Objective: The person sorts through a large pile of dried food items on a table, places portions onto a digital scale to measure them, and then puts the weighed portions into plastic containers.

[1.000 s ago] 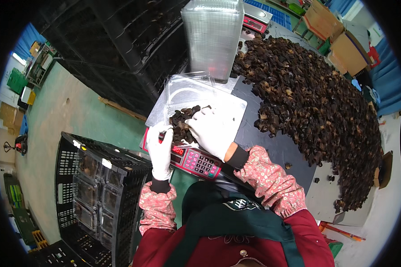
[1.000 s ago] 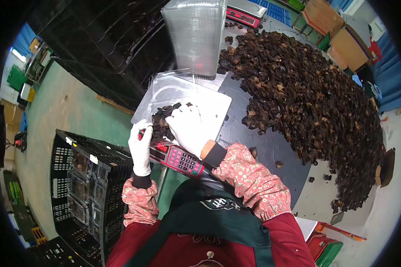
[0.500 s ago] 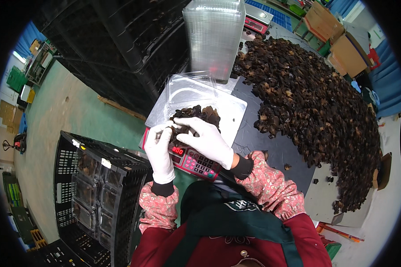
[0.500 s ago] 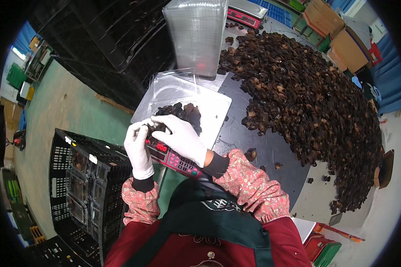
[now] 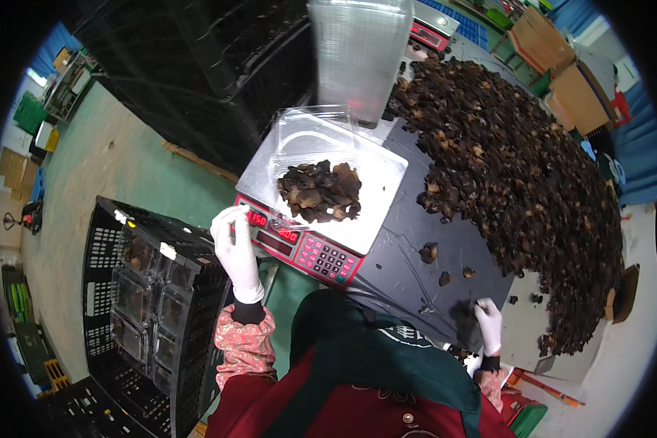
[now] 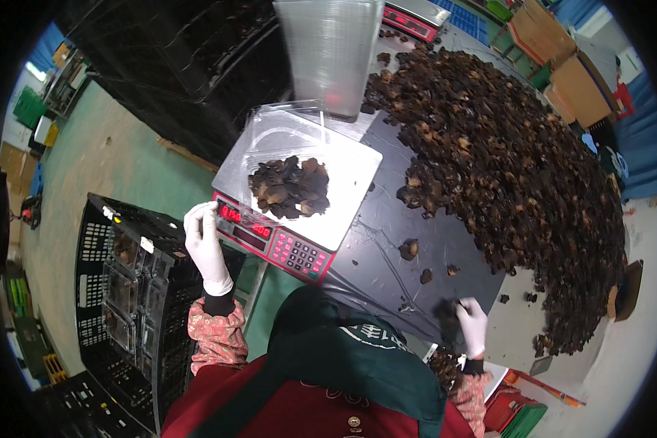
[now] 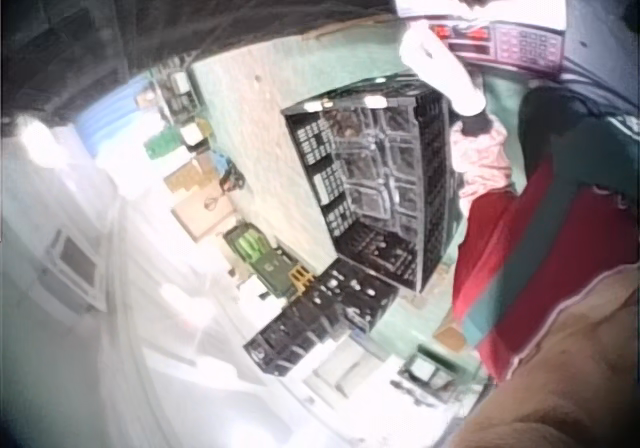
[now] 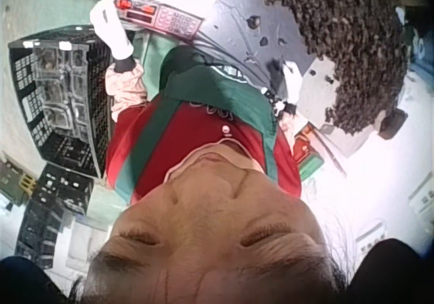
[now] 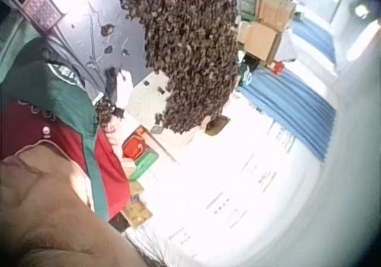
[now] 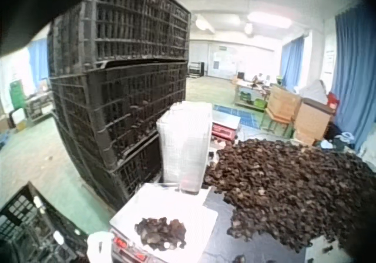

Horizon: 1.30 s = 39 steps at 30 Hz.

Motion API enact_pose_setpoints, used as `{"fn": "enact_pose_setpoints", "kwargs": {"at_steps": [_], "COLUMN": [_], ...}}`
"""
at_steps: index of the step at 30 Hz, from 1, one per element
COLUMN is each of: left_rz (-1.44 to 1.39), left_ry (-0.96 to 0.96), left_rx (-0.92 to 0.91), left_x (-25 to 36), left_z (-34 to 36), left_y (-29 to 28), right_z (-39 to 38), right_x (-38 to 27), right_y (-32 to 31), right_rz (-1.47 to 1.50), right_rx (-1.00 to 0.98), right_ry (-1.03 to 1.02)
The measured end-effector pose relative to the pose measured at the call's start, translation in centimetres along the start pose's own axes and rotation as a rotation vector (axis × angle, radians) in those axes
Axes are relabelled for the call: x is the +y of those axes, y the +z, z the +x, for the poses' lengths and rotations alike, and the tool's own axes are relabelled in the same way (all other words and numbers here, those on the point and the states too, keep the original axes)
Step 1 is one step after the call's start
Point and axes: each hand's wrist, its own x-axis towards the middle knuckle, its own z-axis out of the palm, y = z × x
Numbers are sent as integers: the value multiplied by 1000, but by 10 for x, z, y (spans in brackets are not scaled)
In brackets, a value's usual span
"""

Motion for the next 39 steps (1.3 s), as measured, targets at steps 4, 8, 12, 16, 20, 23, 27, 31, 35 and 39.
{"fn": "enact_pose_setpoints", "kwargs": {"at_steps": [4,8,12,16,20,23,27,31,35,39], "left_rz": [399,714,924,1029,427,-82,-61,167,299,179], "left_ry": [287,380,465,509,603,351,353,568,525,460], "left_rx": [-123,-197,-225,-209,-194,-736,-945,-1047,-1235,-1159], "left_x": [25,4,12,19,83,124,112,111,122,105], "left_z": [6,8,9,13,-20,-99,-186,-222,-230,-231], "left_y": [32,44,47,43,83,134,187,228,244,226], "right_z": [-83,-112,-43,26,77,102,89,64,37,43], "right_x": [139,159,83,-30,-80,-55,-42,-14,-7,-21], "right_y": [-78,-99,-51,37,101,111,49,2,1,29], "right_rz": [-558,-776,-251,-142,-336,-229,674,784,779,780], "right_rx": [81,-7,239,192,-33,14,-22,-18,30,-11], "right_ry": [311,330,-80,-466,-463,-531,-174,2,75,48]}}
